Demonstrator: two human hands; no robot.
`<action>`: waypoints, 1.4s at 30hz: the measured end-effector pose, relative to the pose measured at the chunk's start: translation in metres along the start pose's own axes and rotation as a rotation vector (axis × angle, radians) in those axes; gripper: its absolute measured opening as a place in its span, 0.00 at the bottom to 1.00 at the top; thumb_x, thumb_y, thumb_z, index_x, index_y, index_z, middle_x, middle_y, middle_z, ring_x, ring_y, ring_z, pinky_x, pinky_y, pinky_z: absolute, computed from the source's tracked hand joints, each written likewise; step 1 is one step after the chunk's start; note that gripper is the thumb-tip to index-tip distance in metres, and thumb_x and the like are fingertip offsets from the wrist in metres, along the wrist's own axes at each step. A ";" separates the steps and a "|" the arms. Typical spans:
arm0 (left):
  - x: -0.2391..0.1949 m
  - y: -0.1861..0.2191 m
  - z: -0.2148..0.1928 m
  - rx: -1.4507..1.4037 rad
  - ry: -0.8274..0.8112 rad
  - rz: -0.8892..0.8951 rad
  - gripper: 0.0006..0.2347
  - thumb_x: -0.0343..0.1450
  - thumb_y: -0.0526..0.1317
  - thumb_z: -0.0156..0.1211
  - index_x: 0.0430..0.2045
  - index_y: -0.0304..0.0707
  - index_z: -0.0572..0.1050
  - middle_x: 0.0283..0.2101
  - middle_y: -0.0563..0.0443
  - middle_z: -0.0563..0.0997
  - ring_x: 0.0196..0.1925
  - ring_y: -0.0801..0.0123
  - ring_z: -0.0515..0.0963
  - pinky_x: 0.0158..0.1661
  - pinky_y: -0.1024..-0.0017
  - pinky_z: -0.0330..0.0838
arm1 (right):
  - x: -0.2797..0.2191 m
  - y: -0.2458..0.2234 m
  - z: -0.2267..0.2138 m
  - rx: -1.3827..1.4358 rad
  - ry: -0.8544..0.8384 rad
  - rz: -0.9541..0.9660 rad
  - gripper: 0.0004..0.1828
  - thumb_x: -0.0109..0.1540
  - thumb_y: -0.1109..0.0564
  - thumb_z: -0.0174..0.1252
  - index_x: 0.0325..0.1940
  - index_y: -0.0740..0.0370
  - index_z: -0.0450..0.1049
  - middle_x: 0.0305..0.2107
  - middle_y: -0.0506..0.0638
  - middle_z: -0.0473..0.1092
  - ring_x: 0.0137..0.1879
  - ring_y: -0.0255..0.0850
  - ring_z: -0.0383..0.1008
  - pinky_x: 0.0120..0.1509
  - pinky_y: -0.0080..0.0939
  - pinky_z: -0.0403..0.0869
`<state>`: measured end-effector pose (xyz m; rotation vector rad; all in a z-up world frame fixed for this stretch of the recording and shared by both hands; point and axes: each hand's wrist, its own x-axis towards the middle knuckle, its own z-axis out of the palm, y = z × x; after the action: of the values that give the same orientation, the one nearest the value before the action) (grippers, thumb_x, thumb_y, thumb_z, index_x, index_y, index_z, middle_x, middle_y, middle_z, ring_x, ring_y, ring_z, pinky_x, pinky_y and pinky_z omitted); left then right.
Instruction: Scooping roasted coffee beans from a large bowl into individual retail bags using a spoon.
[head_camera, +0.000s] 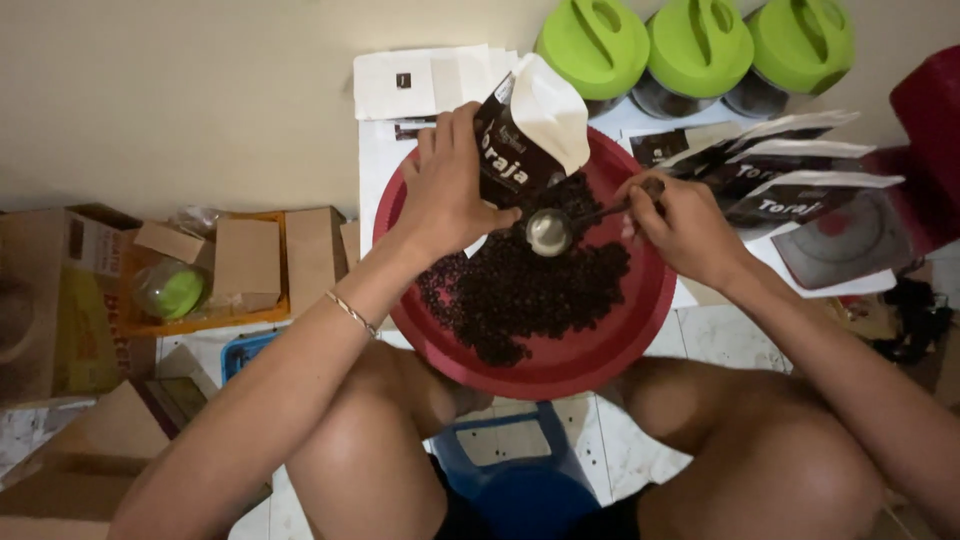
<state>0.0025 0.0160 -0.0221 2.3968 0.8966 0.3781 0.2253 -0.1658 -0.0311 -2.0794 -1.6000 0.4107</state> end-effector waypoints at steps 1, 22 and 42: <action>0.000 0.001 -0.001 -0.006 -0.010 -0.018 0.53 0.55 0.48 0.86 0.69 0.37 0.48 0.71 0.43 0.58 0.70 0.48 0.56 0.61 0.40 0.55 | 0.000 -0.002 0.000 0.010 -0.002 0.018 0.20 0.74 0.54 0.41 0.40 0.61 0.77 0.29 0.44 0.78 0.37 0.37 0.80 0.55 0.40 0.71; -0.004 -0.015 -0.002 0.093 -0.172 -0.056 0.51 0.54 0.47 0.83 0.67 0.41 0.50 0.67 0.42 0.57 0.67 0.44 0.56 0.58 0.36 0.55 | -0.021 -0.019 -0.040 0.285 0.216 0.122 0.15 0.75 0.63 0.44 0.43 0.73 0.76 0.30 0.62 0.75 0.34 0.50 0.78 0.42 0.46 0.78; -0.002 -0.018 -0.001 -0.166 -0.049 0.126 0.49 0.53 0.42 0.82 0.66 0.34 0.52 0.65 0.35 0.61 0.70 0.46 0.56 0.66 0.56 0.56 | -0.055 -0.048 -0.079 0.139 0.617 -0.573 0.16 0.79 0.61 0.42 0.64 0.73 0.70 0.47 0.67 0.67 0.48 0.53 0.76 0.52 0.46 0.84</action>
<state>-0.0085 0.0265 -0.0313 2.3047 0.6680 0.4228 0.2111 -0.2240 0.0586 -1.3569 -1.6086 -0.2879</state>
